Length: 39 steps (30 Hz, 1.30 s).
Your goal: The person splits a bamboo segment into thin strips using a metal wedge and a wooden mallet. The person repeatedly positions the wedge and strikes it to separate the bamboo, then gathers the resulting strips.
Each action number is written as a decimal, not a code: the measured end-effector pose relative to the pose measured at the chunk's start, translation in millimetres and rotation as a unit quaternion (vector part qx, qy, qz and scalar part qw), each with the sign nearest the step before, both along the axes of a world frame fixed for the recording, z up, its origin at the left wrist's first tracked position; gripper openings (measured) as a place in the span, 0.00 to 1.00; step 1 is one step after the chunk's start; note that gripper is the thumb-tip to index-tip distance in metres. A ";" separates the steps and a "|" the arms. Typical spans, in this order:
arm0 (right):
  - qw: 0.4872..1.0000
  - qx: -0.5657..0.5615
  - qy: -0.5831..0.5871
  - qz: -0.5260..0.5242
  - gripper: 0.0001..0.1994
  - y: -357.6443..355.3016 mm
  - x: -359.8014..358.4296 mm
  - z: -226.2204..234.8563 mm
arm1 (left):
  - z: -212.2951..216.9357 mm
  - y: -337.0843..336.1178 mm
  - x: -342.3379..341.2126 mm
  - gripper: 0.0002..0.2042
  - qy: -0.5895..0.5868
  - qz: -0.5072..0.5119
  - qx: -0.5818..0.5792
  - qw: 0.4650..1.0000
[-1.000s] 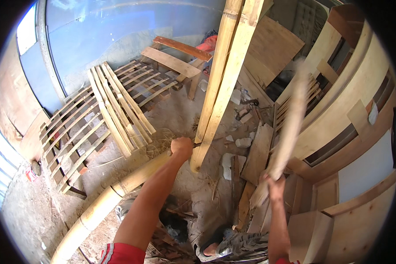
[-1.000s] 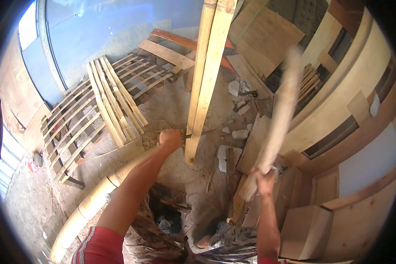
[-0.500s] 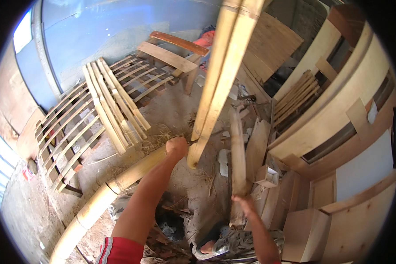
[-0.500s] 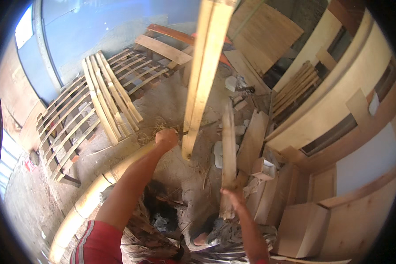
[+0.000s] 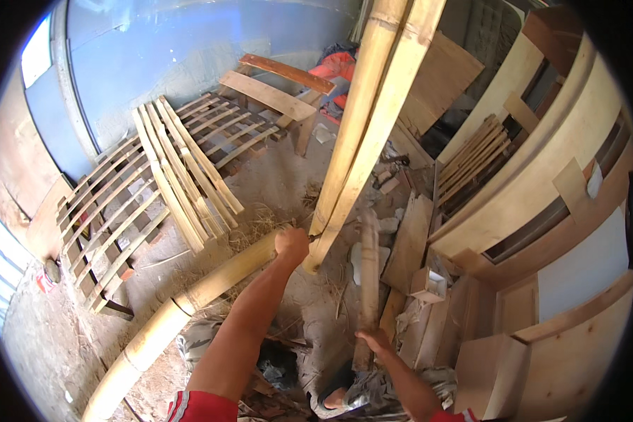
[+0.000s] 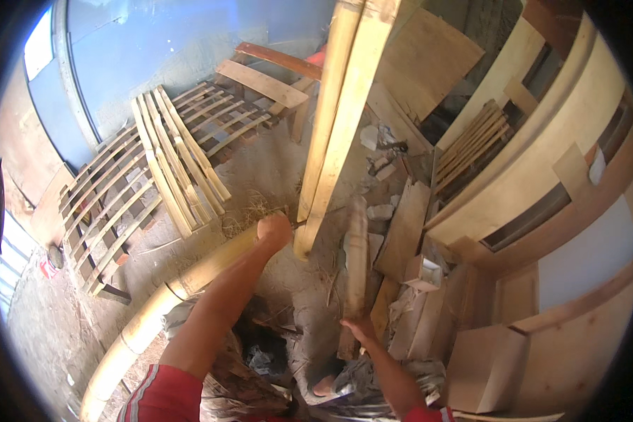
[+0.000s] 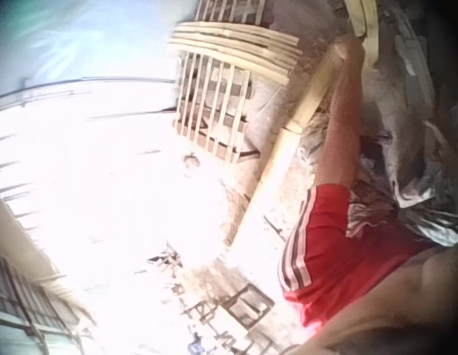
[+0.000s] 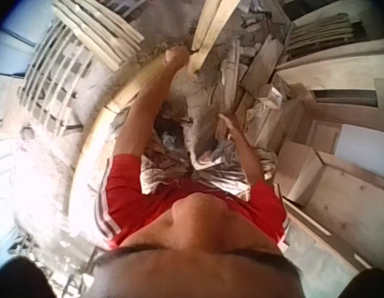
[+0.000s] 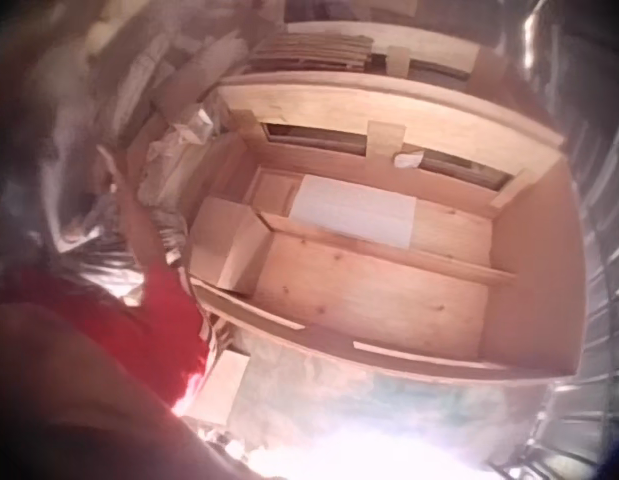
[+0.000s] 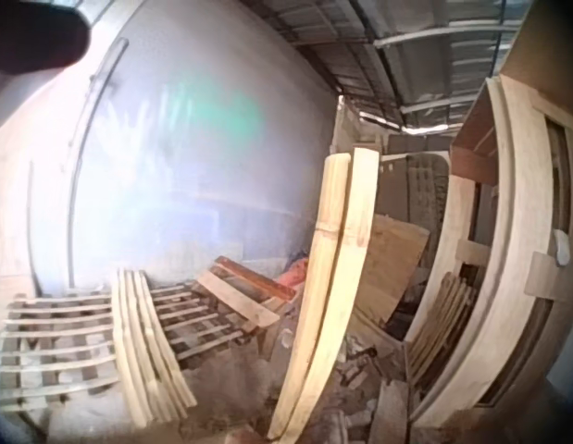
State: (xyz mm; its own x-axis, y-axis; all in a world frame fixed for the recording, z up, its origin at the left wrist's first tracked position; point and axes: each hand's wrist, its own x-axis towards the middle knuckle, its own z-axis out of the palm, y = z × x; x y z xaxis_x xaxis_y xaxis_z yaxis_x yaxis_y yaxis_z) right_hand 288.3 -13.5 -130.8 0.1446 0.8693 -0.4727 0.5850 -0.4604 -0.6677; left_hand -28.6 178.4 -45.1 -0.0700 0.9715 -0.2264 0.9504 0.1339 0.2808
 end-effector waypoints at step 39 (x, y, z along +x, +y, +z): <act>0.984 -0.158 -0.060 -0.049 0.42 -34.5 21.8 -107.2 | -14.7 -11.0 52.9 0.18 -0.260 0.067 -0.235 0.934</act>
State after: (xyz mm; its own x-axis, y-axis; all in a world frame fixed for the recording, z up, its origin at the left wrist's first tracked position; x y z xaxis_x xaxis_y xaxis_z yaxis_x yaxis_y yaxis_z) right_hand 310.2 -48.0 -237.9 0.2915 0.6615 -0.6910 0.5936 -0.6915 -0.4115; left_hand 24.3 167.3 -59.8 0.0544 0.7465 -0.6631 0.6681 0.4664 0.5798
